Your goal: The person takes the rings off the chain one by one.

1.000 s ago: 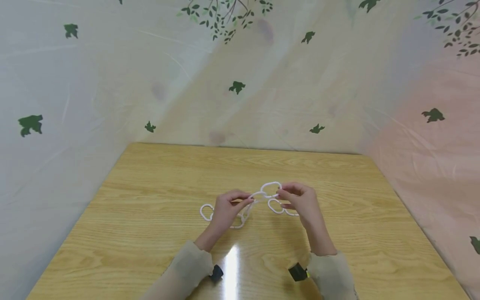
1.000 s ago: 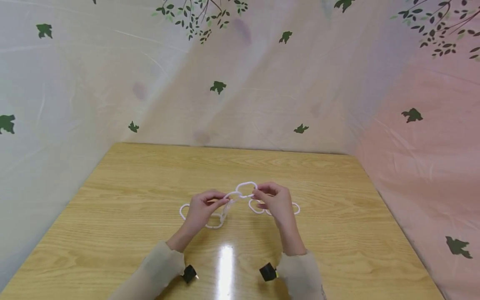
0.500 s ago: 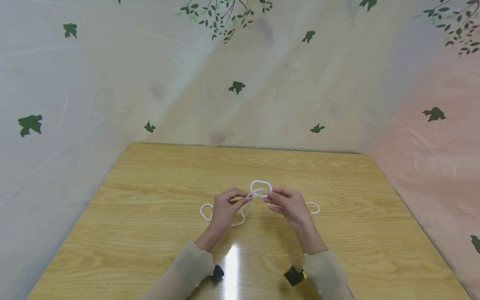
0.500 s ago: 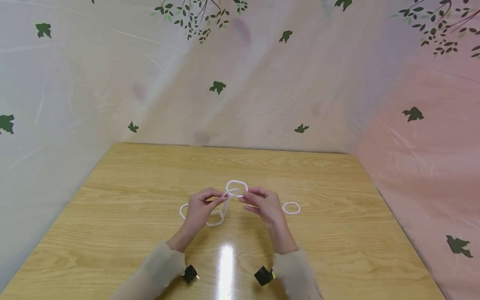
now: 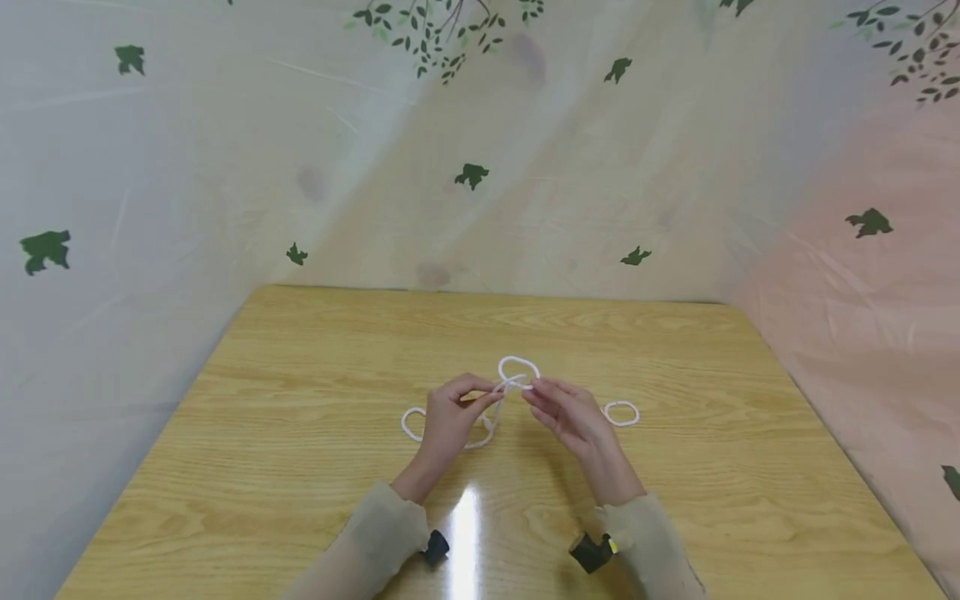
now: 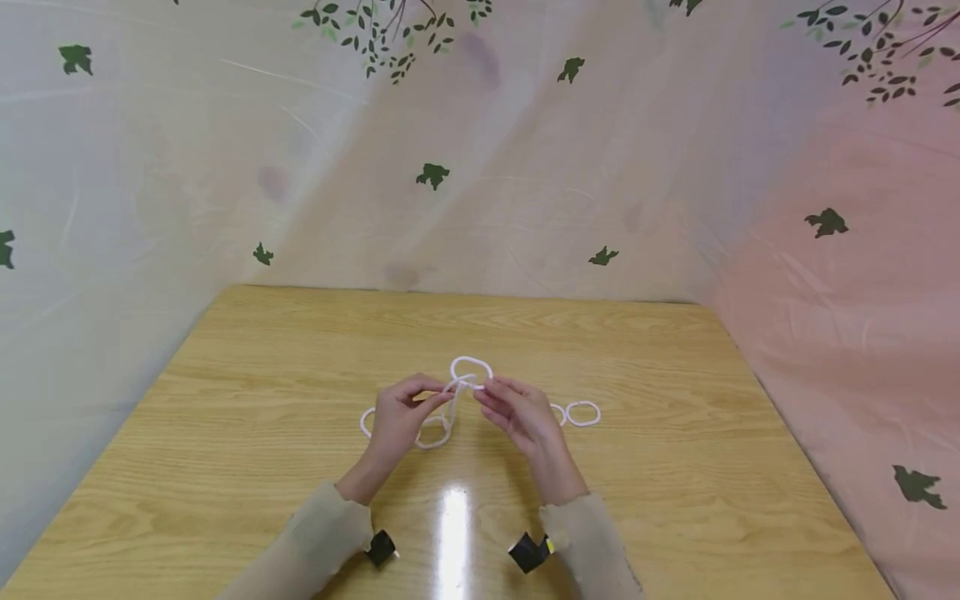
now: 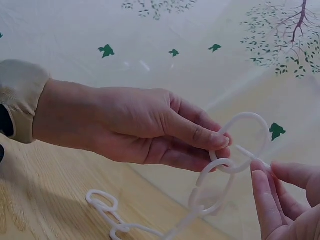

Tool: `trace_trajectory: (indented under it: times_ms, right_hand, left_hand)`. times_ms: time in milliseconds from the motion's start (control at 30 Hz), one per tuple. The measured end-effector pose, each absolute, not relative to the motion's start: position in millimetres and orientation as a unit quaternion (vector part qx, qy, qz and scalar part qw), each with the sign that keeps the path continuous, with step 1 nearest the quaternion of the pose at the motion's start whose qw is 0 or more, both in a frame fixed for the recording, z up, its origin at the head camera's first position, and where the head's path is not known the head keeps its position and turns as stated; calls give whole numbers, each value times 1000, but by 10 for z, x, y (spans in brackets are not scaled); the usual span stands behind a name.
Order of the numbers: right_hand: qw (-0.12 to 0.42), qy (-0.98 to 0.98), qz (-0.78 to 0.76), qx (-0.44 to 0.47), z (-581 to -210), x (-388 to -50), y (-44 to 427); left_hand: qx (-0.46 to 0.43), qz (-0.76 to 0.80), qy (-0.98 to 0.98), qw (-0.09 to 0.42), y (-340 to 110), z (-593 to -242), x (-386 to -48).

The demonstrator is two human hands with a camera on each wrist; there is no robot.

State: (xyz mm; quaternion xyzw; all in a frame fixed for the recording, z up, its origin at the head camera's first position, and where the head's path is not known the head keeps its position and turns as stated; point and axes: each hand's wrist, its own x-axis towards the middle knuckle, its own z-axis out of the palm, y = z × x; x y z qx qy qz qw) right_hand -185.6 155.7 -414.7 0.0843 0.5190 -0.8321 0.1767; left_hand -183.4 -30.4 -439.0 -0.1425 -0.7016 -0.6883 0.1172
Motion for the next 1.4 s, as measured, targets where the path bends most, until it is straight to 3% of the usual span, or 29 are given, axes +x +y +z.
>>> trace_trajectory:
  times_ms: [867,1200,1400]
  right_hand:
    - [176,497,-844,99,-4164,-1896,1542]
    - [160,499,-845,110,-4168,-1898,1578]
    - [123,533,-829,114,-4154,-1895,1563]
  left_hand:
    - [-147,-697,-694,108,-340,-4396,-1857]
    - [-148,-687,-701,122,-329,-4400,-1838]
    - [-135,-687,-704,121,-316,-4407,-1836]
